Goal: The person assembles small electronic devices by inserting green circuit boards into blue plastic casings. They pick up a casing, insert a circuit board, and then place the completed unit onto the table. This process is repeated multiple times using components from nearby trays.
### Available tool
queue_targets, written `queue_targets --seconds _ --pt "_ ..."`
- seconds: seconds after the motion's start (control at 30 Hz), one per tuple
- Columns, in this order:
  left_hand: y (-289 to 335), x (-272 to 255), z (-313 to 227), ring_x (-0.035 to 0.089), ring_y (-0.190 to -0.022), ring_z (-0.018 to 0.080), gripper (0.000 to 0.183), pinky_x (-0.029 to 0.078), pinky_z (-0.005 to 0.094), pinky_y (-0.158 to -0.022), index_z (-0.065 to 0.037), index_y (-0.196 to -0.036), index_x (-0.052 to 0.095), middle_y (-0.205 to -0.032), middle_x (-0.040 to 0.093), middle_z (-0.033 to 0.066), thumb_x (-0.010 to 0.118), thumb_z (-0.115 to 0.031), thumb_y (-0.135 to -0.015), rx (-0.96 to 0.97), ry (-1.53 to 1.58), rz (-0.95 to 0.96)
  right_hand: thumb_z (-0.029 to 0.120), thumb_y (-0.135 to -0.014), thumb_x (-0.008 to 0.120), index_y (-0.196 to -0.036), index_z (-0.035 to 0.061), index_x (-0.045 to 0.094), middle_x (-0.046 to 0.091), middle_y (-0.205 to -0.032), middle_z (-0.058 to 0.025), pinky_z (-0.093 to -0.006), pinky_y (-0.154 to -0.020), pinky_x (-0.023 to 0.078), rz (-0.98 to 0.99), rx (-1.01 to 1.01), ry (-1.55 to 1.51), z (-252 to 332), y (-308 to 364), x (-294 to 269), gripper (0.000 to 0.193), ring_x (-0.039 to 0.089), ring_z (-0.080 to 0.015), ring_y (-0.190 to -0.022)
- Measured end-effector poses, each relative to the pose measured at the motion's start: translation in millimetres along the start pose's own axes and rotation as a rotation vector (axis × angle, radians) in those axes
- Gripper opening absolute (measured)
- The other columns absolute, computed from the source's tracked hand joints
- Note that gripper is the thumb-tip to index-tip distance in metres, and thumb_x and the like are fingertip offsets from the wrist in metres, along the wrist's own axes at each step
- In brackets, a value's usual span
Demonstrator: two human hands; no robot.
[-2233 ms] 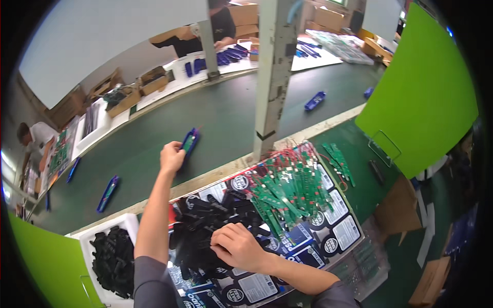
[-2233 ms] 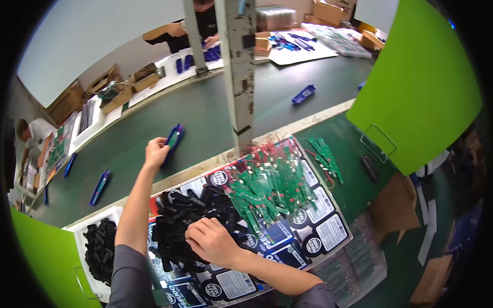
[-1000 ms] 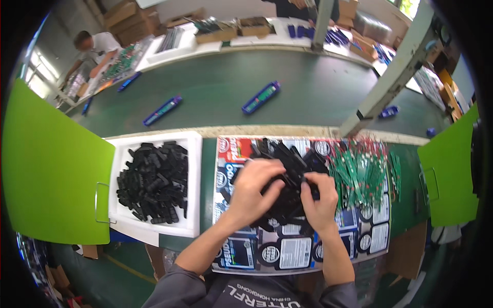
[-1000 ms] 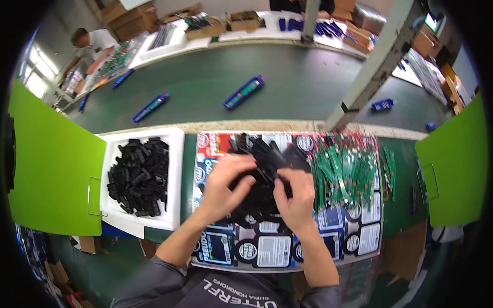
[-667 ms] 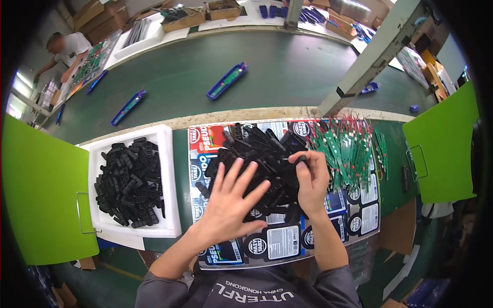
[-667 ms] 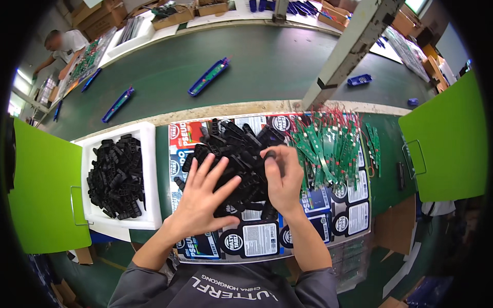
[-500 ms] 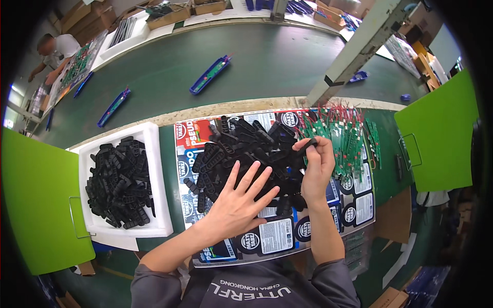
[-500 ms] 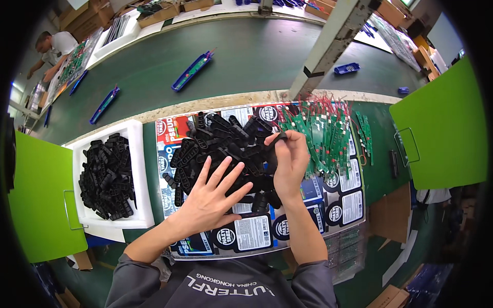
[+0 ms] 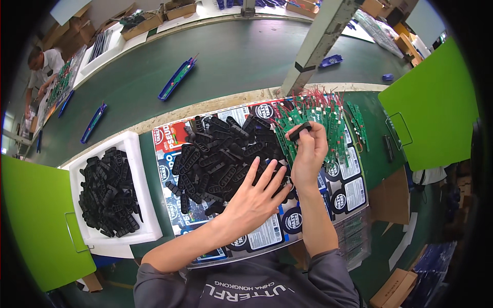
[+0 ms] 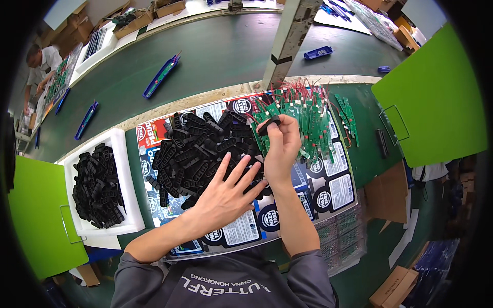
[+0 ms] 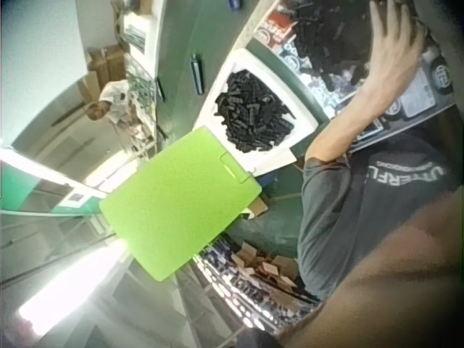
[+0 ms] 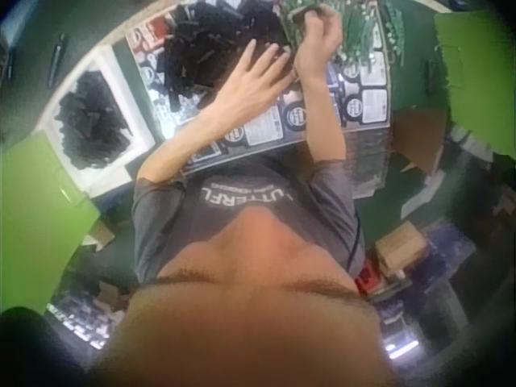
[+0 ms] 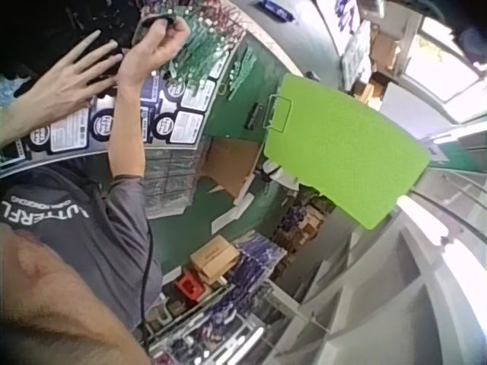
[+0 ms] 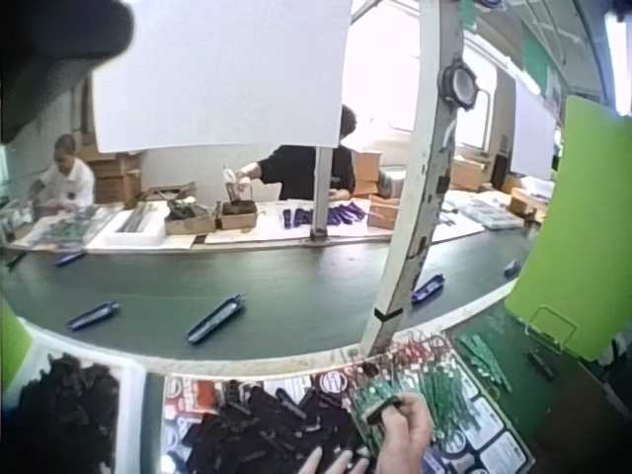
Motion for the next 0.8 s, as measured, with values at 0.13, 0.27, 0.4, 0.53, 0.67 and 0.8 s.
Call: queue_targets --seconds 0.13,0.27,0.4,0.53,0.67,0.8 --pt "-6.2 8.0 -1.1 0.044 -0.146 0.0387 0.057 0.027 0.0605 -0.127 -0.008 -0.131 0.067 -0.14 0.06 0.018 0.079 -0.041 -0.086 0.054 -0.012 -0.03 0.006 -0.104 0.054 -0.114 0.0 0.057 0.069 -0.095 -0.0104 -0.0322 -0.083 0.055 -0.015 -0.016 0.007 -0.2 -0.4 0.4 0.013 0.065 -0.0161 -0.085" --pt "-7.9 8.1 -2.3 0.053 -0.131 0.0358 0.047 0.037 0.0535 -0.121 -0.007 -0.11 0.068 -0.123 0.062 0.0147 0.082 -0.04 -0.08 0.112 0.015 -0.045 0.004 -0.104 0.052 -0.117 0.0006 0.058 0.069 -0.095 -0.009 -0.0311 -0.08 0.054 -0.021 -0.041 0.04 -3.3 -0.3 -3.9 0.015 0.065 -0.0146 -0.085" --pt "-7.2 2.4 -5.1 0.054 -0.126 0.0365 0.046 0.04 0.0531 -0.118 -0.003 -0.109 0.068 -0.12 0.061 0.0162 0.082 -0.03 -0.076 0.077 0.083 -0.012 0.004 -0.101 0.059 -0.115 -0.0002 0.06 0.069 -0.095 -0.0056 -0.0269 -0.077 0.052 -0.042 -0.074 0.11 -8.9 -1.7 -2.8 0.015 0.063 -0.0096 -0.086" --pt "-6.3 3.2 -8.0 0.056 -0.119 0.0375 0.058 0.042 0.0529 -0.116 0.001 -0.125 0.065 -0.116 0.059 0.0172 0.08 -0.017 -0.071 0.028 0.082 -0.012 0.011 -0.095 0.066 -0.106 -0.0014 0.062 0.068 -0.08 -0.0081 -0.0318 -0.069 0.053 -0.115 -0.066 0.069 -11.8 -0.9 6.1 0.017 0.064 -0.0124 -0.074" --pt "-17.0 2.8 -15.8 0.056 -0.117 0.0364 0.06 0.042 0.0531 -0.113 -0.001 -0.131 0.065 -0.117 0.058 0.0167 0.078 -0.021 -0.077 0.001 0.008 0.071 0.01 -0.097 0.066 -0.106 -0.002 0.061 0.069 -0.087 -0.0067 -0.0292 -0.072 0.053 -0.071 -0.102 0.109 -2.3 1.4 3.5 0.016 0.065 -0.0108 -0.079" --pt "-25.7 -5.3 -23.7 0.05 -0.127 0.043 0.061 0.037 0.0585 -0.116 -0.001 -0.13 0.066 -0.13 0.052 0.0234 0.079 -0.023 -0.075 0.022 -0.004 0.028 0.012 -0.095 0.067 -0.105 -0.0015 0.061 0.071 -0.085 -0.0084 -0.0326 -0.072 0.055 -0.065 -0.094 0.132 -1.3 3.6 3.4 0.017 0.068 -0.0149 -0.076"
Point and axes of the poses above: each hand's wrist, its own y-axis away from the middle knuckle, its own x-axis out of the palm, z = x × y, the point moved 3 cm from there along -y, towards the middle knuckle
